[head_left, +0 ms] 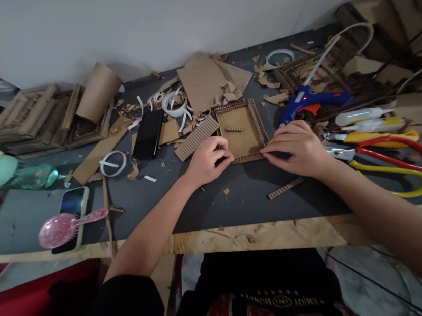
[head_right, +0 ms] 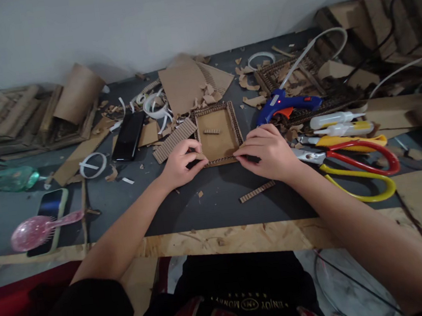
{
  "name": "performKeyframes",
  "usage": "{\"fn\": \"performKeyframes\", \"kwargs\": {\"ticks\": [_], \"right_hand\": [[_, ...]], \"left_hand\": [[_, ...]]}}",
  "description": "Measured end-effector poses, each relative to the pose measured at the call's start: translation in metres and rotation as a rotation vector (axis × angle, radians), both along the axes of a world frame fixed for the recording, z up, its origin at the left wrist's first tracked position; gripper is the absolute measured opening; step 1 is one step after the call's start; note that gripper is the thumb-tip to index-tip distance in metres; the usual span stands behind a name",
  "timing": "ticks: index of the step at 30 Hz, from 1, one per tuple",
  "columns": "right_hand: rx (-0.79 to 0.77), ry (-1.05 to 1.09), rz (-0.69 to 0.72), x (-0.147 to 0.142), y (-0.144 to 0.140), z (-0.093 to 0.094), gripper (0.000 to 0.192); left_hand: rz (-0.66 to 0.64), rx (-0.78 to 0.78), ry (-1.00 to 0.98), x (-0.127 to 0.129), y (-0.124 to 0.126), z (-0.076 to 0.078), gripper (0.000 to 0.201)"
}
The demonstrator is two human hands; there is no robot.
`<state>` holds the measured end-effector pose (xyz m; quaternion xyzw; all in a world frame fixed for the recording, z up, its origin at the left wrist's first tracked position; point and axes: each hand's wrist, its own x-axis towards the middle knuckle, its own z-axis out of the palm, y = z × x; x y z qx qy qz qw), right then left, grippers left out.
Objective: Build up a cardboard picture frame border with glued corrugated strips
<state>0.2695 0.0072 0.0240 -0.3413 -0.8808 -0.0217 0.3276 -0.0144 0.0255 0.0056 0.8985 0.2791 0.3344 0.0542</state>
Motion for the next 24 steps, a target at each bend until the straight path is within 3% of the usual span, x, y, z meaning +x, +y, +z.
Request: {"fn": "performKeyframes", "kwargs": {"ticks": [9,24], "right_hand": [[0.047,0.001,0.056,0.0016,0.0016,-0.0012,0.01],[-0.052,-0.002,0.085,0.0035,0.0029,-0.0001,0.01]], "left_hand": [[-0.015,0.046,-0.001,0.002,-0.0013,0.0009,0.029],[0.0,0.071,0.041,0.0034,-0.0045,0.0024,0.02]]}}
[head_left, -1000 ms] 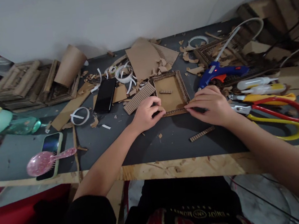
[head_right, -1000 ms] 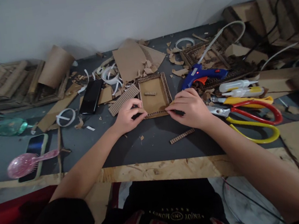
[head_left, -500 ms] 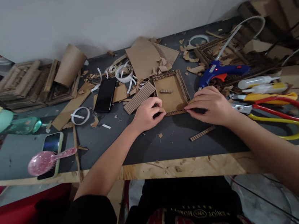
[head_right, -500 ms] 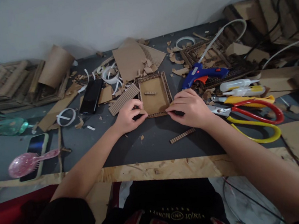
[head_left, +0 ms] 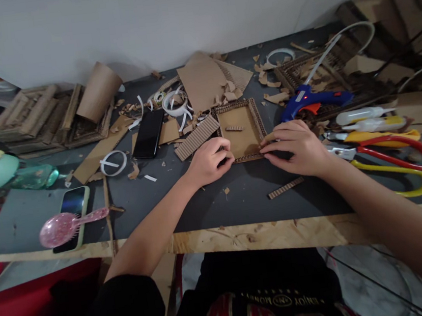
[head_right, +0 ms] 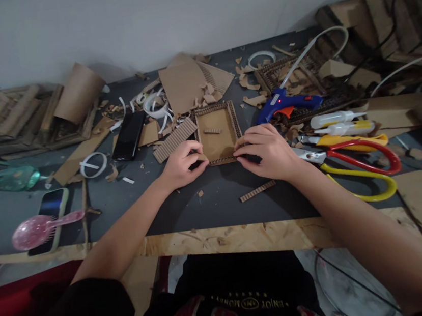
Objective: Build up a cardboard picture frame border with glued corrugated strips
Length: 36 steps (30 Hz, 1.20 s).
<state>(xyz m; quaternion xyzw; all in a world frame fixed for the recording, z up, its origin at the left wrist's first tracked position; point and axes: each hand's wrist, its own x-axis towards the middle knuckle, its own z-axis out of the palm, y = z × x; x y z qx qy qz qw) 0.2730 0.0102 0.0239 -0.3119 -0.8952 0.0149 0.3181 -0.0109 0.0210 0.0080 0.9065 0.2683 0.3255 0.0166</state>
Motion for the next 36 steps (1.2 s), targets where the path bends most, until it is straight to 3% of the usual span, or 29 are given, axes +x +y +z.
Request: {"fn": "performKeyframes", "kwargs": {"ticks": [5,27,36], "right_hand": [[-0.01,-0.017,-0.029,0.0,-0.0014,0.0031,0.016],[0.028,-0.055,-0.029,-0.0004,-0.0006,-0.0022,0.016],[0.052,-0.061,-0.071,-0.0004,-0.0013,-0.0004,0.017]], "left_hand": [[-0.007,0.057,-0.023,0.0013,-0.001,0.0007,0.017],[0.015,-0.042,0.008,-0.0002,-0.0007,-0.0017,0.015],[0.014,-0.012,0.012,0.0003,-0.0004,-0.0007,0.017]]}}
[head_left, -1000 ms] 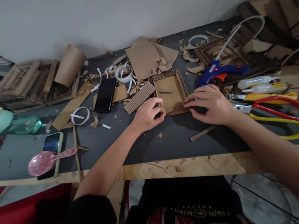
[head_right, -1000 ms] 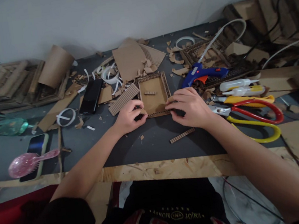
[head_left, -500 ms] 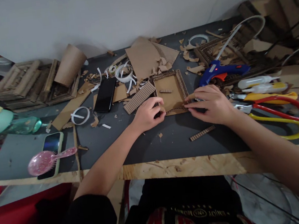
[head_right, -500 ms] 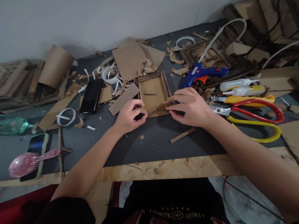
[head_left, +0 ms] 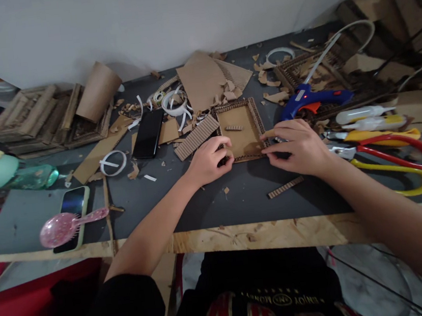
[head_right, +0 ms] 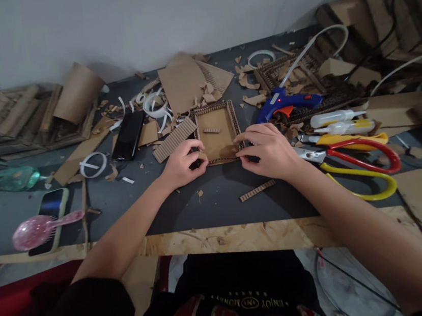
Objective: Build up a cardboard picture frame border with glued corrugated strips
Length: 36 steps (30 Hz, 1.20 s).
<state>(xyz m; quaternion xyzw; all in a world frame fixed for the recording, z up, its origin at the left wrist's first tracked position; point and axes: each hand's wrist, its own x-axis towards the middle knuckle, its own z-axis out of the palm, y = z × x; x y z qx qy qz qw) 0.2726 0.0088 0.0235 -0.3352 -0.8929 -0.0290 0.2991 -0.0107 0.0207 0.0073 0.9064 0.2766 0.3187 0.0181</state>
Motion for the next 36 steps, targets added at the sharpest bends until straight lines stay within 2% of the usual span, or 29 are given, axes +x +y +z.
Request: {"fn": "performKeyframes", "kwargs": {"ticks": [6,11,36], "right_hand": [[-0.053,0.009,0.048,0.0018,0.0004,-0.0005,0.024],[-0.086,0.02,0.043,0.0016,0.0011,-0.0054,0.016],[-0.127,0.069,0.049,0.0001,0.0032,-0.0072,0.013]], "left_hand": [[0.002,-0.013,0.03,-0.0002,-0.0005,0.0006,0.022],[-0.036,-0.037,0.057,-0.0011,0.0,-0.0001,0.025],[-0.057,0.096,-0.05,0.0037,-0.001,0.0014,0.02]]}}
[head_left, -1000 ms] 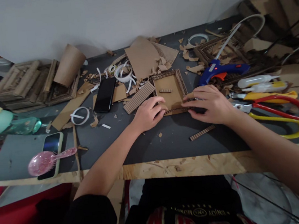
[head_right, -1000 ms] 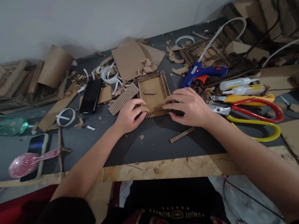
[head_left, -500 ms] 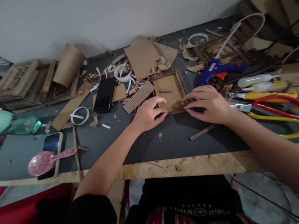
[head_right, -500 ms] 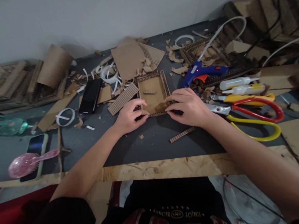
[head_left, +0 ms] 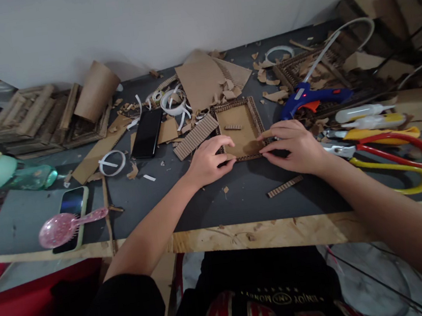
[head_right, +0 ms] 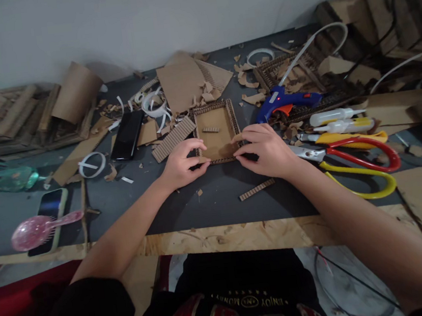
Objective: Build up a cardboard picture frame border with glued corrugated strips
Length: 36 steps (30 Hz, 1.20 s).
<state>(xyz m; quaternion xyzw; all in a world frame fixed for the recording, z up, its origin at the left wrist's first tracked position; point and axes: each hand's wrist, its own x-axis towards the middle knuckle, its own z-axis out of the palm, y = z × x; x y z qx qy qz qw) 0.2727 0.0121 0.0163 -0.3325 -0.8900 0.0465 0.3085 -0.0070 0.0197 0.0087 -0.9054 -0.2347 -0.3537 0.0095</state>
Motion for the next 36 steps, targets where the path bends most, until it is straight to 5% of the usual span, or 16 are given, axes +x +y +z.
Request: {"fn": "performKeyframes", "kwargs": {"ticks": [27,31,36], "right_hand": [[0.124,0.002,0.038,0.004,-0.001,0.003,0.018],[0.153,0.068,0.039,0.011,-0.003,0.011,0.031],[0.187,-0.012,0.056,0.012,-0.004,0.011,0.026]], "left_hand": [[-0.042,-0.035,-0.013,-0.004,0.002,-0.002,0.018],[0.048,-0.1,-0.041,-0.012,-0.001,0.002,0.036],[0.026,-0.083,0.009,-0.017,-0.001,0.003,0.044]]}}
